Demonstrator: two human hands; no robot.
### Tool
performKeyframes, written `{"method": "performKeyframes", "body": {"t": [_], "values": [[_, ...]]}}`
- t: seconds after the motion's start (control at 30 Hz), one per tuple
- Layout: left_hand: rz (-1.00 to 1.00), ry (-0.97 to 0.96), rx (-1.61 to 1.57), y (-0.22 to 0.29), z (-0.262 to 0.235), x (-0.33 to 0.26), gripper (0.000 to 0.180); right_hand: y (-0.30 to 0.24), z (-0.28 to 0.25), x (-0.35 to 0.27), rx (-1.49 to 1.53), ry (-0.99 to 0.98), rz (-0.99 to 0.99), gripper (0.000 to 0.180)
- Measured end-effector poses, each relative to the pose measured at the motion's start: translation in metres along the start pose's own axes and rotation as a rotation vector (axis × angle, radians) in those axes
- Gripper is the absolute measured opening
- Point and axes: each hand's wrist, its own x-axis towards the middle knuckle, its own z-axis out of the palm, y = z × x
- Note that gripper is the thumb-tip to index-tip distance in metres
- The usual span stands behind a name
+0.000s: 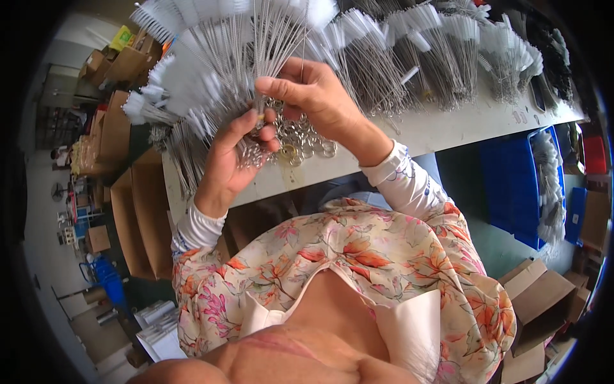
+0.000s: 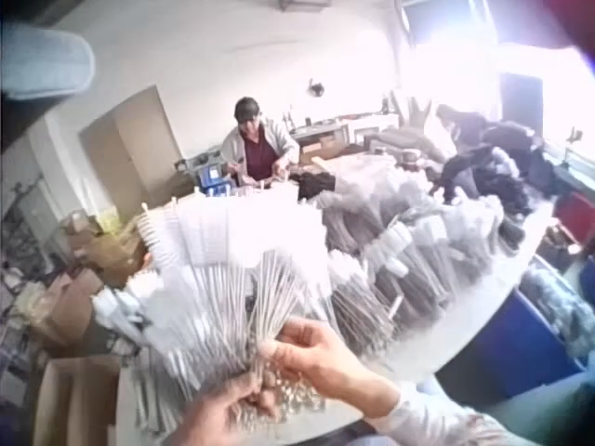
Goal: Attaching brush-like bristles to metal rings and bundling them for industrial or cleaning use.
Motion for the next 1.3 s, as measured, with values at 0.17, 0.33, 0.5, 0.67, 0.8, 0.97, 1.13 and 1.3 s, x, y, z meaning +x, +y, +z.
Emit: {"method": "performKeyframes", "body": {"t": [0.17,0.33,0.5,0.67,0.8,0.97,1.13,1.3], "values": [[0.114,-0.08,0.29,-0.037,0.037,0.018,0.042,-0.017,-0.031,-0.03,0.018,0.018,-0.018,0.033],[0.382,-0.195,0.522,-0.066,0.053,0.039,0.06,-0.037,-0.074,-0.064,0.048,-0.049,0.016,0.025],[0.213,-0.354,-0.175,-0.091,0.062,0.06,0.057,-0.019,-0.101,-0.082,0.025,-0.062,0.101,0.023],[0.319,-0.292,-0.354,-0.102,0.062,0.071,0.04,0.006,-0.144,-0.076,0.054,-0.195,0.193,0.021],[0.468,-0.231,-0.263,-0.08,0.047,0.063,0.028,-0.013,-0.12,-0.056,0.19,0.064,0.197,0.022],[0.652,-0.025,-0.136,-0.044,0.007,0.044,0.028,-0.016,-0.076,-0.019,-0.162,-0.207,-0.041,0.023],[0.941,0.301,0.024,0.033,-0.081,-0.01,0.042,0.005,-0.056,0.025,-0.459,-0.182,0.135,0.028],[0.879,-0.023,0.207,0.043,-0.07,-0.032,0.073,0.044,-0.055,0.059,-0.624,-0.1,0.346,0.04]]}}
